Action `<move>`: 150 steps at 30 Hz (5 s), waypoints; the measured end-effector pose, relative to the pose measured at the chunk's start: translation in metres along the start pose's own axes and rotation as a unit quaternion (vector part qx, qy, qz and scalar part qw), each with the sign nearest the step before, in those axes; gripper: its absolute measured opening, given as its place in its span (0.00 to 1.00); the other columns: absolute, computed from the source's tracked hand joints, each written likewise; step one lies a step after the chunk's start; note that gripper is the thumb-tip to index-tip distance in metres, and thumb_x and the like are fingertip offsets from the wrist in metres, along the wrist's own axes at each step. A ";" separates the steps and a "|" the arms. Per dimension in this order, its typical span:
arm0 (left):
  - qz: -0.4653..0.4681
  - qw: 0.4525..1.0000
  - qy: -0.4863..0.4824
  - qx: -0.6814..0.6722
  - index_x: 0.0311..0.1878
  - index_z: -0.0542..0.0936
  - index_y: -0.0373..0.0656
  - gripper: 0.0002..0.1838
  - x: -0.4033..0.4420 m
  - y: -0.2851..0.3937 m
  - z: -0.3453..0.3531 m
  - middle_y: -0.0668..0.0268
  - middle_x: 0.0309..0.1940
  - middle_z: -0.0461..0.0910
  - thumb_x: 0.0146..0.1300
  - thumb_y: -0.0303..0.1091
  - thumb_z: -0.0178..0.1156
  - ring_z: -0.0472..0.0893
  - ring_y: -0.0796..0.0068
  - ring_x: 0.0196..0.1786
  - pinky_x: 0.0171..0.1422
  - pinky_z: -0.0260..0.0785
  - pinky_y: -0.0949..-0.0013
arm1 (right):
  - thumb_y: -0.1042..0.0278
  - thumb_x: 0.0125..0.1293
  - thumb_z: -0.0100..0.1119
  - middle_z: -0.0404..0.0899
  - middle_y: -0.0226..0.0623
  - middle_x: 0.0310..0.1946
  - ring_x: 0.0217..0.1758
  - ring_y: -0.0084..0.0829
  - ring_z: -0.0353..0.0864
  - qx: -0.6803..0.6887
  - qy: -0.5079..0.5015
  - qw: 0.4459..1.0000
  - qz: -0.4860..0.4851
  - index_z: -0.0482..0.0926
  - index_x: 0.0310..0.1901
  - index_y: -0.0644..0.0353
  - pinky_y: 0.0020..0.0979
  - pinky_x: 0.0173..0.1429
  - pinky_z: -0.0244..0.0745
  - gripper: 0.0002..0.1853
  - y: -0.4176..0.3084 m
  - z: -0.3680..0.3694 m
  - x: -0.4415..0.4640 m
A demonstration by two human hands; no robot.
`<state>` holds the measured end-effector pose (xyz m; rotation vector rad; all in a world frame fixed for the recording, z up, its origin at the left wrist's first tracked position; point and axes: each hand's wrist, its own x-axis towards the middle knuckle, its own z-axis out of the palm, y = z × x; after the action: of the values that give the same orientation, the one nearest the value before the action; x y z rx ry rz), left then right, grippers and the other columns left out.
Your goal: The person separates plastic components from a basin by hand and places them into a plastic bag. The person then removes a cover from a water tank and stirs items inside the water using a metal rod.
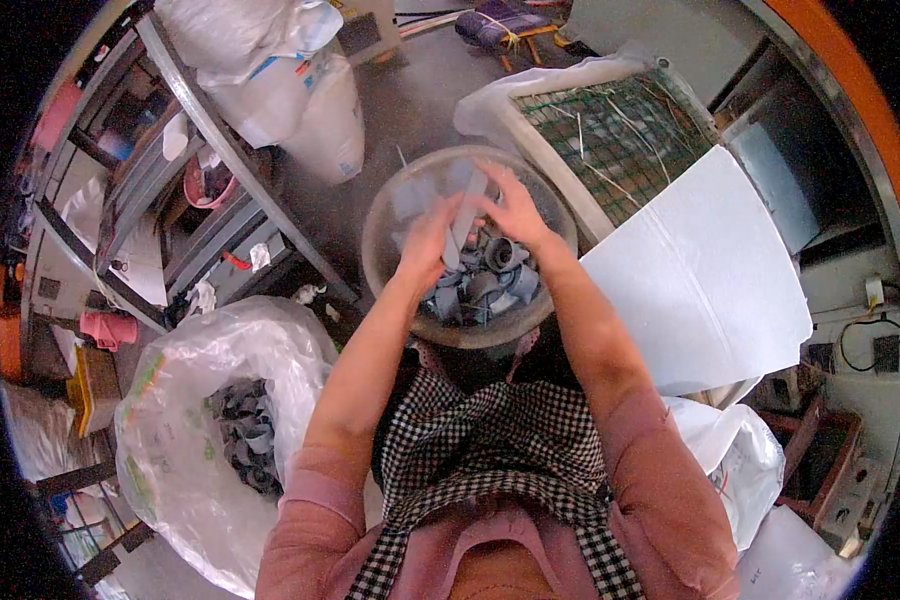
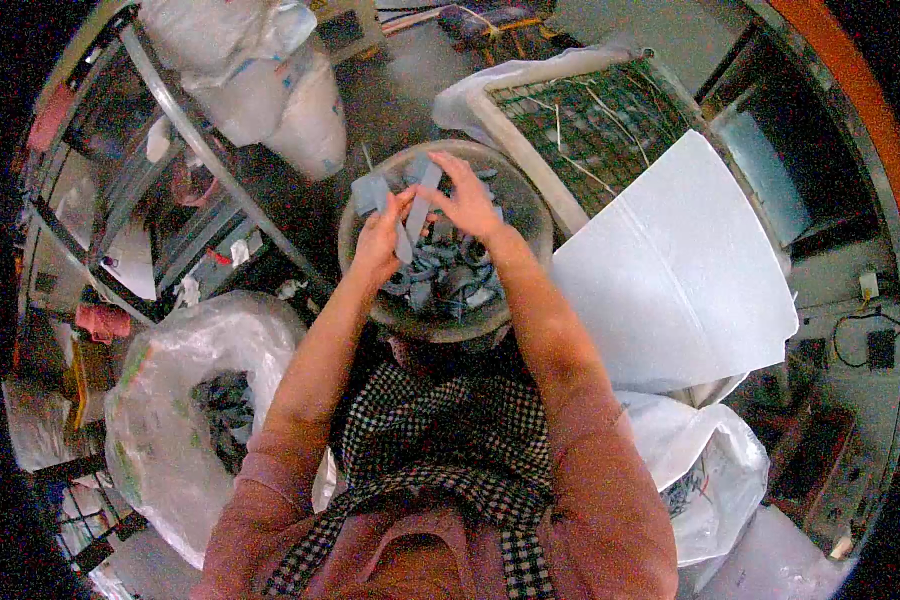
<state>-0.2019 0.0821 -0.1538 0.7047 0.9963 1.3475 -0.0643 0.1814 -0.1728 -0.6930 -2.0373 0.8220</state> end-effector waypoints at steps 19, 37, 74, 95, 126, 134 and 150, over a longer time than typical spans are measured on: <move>0.139 0.782 -0.035 0.607 0.36 0.79 0.39 0.19 -0.010 -0.024 0.007 0.56 0.32 0.80 0.55 0.47 0.62 0.79 0.52 0.39 0.42 0.69 0.58 | 0.46 0.44 0.69 0.71 0.43 0.52 0.61 0.46 0.63 -0.148 0.025 0.988 -0.022 0.76 0.49 0.55 0.44 0.62 0.60 0.31 -0.034 -0.008 0.012; 0.026 0.814 -0.093 0.573 0.32 0.80 0.40 0.20 0.015 -0.055 -0.011 0.59 0.23 0.80 0.55 0.51 0.62 0.80 0.61 0.31 0.39 0.70 0.60 | 0.30 0.51 0.53 0.72 0.54 0.50 0.57 0.46 0.69 -0.106 -0.018 0.967 0.231 0.76 0.51 0.61 0.40 0.59 0.64 0.40 0.028 0.005 0.003; 0.177 0.973 0.150 -0.006 0.62 0.64 0.35 0.25 -0.306 0.122 -0.011 0.52 0.47 0.76 0.66 0.40 0.50 0.80 0.61 0.45 0.46 0.75 0.63 | 0.59 0.65 0.52 0.79 0.45 0.40 0.43 0.33 0.80 0.464 -0.271 0.816 0.215 0.74 0.45 0.73 0.31 0.49 0.74 0.20 -0.299 0.064 -0.001; 0.280 0.939 0.184 -0.084 0.67 0.54 0.33 0.35 -0.376 0.105 -0.012 0.52 0.61 0.64 0.55 0.12 0.51 0.70 0.55 0.59 0.61 0.68 0.55 | 0.73 0.60 0.55 0.77 0.39 0.47 0.48 0.29 0.76 0.389 -0.430 0.803 0.138 0.71 0.54 0.68 0.31 0.53 0.72 0.20 -0.367 0.107 -0.026; 0.149 0.747 0.636 0.120 0.42 0.76 0.35 0.12 -0.461 0.095 -0.162 0.70 0.24 0.74 0.60 0.34 0.59 0.70 0.81 0.23 0.25 0.60 0.75 | 0.64 0.66 0.50 0.81 0.36 0.36 0.38 0.23 0.79 0.280 -0.290 0.895 0.190 0.79 0.45 0.63 0.22 0.45 0.73 0.13 -0.238 0.069 0.017; -0.131 0.314 0.763 0.550 0.44 0.75 0.33 0.30 -0.452 0.057 -0.340 0.51 0.39 0.76 0.54 0.56 0.61 0.75 0.60 0.42 0.46 0.67 0.62 | 0.62 0.65 0.53 0.80 0.33 0.32 0.32 0.21 0.78 0.169 -0.267 0.897 0.308 0.79 0.42 0.64 0.21 0.37 0.73 0.14 -0.107 0.060 0.004; -0.172 0.629 0.208 0.729 0.58 0.61 0.32 0.31 0.112 -0.156 -0.413 0.39 0.57 0.60 0.52 0.33 0.58 0.66 0.42 0.57 0.58 0.65 0.52 | 0.71 0.57 0.58 0.74 0.47 0.42 0.45 0.49 0.73 -0.218 -0.448 0.859 0.114 0.71 0.51 0.59 0.39 0.49 0.70 0.19 0.142 0.077 -0.052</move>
<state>-0.5049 0.1180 -0.4917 1.2596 2.4914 0.0289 -0.0765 0.2119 -0.3398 -0.9155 -3.0996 0.9244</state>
